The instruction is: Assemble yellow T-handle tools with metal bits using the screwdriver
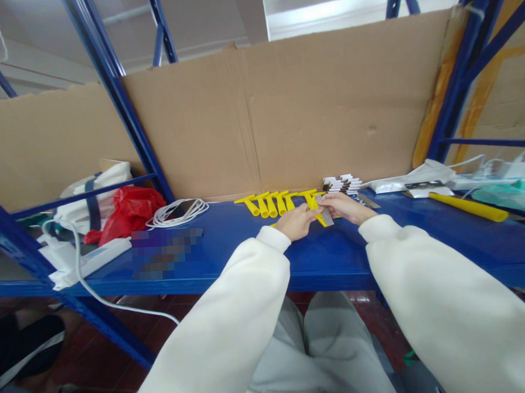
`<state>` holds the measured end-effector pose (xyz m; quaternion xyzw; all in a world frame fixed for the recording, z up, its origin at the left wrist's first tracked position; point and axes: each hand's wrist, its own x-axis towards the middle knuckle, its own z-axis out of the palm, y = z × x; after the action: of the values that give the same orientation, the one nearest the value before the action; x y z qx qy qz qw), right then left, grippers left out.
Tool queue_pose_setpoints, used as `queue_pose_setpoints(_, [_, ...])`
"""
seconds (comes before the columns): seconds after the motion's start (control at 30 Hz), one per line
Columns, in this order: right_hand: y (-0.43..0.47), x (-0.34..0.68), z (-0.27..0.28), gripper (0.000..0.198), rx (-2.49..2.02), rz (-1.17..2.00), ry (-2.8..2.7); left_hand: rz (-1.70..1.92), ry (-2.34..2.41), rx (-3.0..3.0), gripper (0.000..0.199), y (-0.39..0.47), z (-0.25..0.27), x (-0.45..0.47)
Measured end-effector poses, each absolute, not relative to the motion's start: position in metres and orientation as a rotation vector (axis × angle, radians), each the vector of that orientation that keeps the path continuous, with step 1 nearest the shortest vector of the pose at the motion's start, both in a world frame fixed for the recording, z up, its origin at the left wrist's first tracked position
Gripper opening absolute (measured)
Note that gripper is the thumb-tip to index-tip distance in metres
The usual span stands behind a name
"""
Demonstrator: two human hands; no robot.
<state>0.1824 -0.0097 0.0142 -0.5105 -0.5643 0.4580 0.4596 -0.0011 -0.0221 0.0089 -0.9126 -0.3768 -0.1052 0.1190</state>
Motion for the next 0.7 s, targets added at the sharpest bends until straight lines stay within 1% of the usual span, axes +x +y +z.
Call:
queue_pose_setpoints(0.1, [-0.008, 0.183, 0.014, 0.028, -1.234, 1.122, -1.391, -0.321, -1.146, -2.650, 0.050, -0.021, 0.009, 0.000])
queue_pose_setpoints(0.2, [-0.003, 0.188, 0.014, 0.020, -1.221, 1.042, -1.365, -0.375, -1.213, -2.641, 0.050, -0.019, 0.008, -0.001])
queue_pose_setpoints(0.27, [0.002, 0.197, 0.016, 0.015, -1.285, 0.873, -1.334, -0.426, -1.251, -2.641, 0.049, -0.017, 0.008, -0.003])
queue_pose_setpoints(0.4, [0.012, 0.219, 0.016, 0.019, -1.629, 0.332, -1.378, -0.521, -1.293, -2.636, 0.048, -0.014, 0.008, -0.006])
queue_pose_setpoints(0.47, [0.015, 0.228, 0.014, 0.019, -1.804, 0.147, -1.482, -0.569, -1.296, -2.633, 0.049, -0.013, 0.008, -0.006])
queue_pose_setpoints(0.53, [0.016, 0.234, 0.011, 0.021, -1.954, 0.070, -1.574, -0.615, -1.291, -2.629, 0.049, -0.012, 0.008, -0.006])
queue_pose_setpoints(0.7, [0.015, 0.238, 0.007, 0.022, -2.168, 0.029, -1.640, -0.667, -1.305, -2.613, 0.048, -0.011, 0.006, -0.006])
